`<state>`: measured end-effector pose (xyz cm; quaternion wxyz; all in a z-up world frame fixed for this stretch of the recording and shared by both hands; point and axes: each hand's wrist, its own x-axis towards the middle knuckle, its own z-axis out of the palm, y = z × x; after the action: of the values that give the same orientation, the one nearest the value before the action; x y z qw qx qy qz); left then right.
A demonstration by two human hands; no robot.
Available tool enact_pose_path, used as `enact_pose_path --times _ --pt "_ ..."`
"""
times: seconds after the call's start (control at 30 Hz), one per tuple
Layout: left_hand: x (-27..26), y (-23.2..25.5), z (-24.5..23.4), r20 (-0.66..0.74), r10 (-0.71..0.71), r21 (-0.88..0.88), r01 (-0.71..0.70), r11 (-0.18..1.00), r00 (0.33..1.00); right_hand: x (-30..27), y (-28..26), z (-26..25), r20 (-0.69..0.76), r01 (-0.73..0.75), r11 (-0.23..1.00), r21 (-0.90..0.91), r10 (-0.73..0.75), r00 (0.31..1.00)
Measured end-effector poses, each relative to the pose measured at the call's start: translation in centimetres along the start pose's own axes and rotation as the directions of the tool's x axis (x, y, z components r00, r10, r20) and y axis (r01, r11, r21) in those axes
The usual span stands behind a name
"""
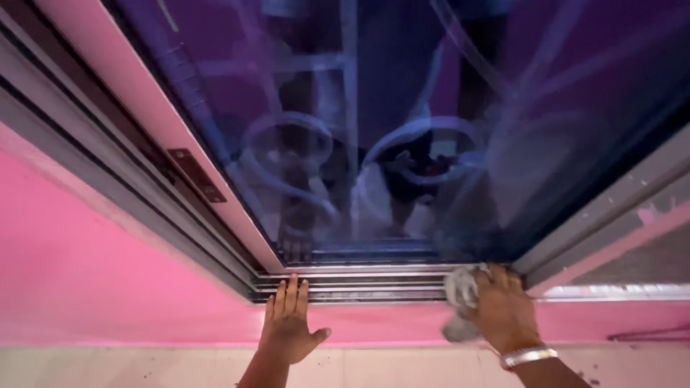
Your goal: The person cleans a window and its frame using a cloth and a spray bottle, wiping the glass and the white metal structure.
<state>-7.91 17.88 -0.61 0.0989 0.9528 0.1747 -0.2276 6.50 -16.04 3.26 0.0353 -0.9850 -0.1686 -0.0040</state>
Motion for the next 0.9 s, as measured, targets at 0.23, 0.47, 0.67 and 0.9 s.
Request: enact_pose_path --times 0.23,0.47,0.67,0.9 --pt "0.7 0.7 1.1 0.117 -0.061 0.050 0.055 0.997 0.991 -0.6 3.6 0.8 0.088 0.019 0.999 0.041 -0.023 0.996" --pt "1.9 -0.5 1.1 0.141 0.010 0.099 -0.024 0.995 0.990 0.5 -1.8 4.5 0.145 -0.177 0.976 0.124 0.159 0.977" --pt "2.4 -0.9 0.4 0.190 0.046 0.091 -0.064 0.994 0.981 0.0 -18.4 5.6 0.105 0.055 0.932 0.359 -0.099 0.989" --pt "2.3 -1.3 0.5 0.153 0.071 0.064 -0.082 0.995 0.986 0.1 -11.3 4.2 0.133 0.012 0.942 0.334 -0.060 0.989"
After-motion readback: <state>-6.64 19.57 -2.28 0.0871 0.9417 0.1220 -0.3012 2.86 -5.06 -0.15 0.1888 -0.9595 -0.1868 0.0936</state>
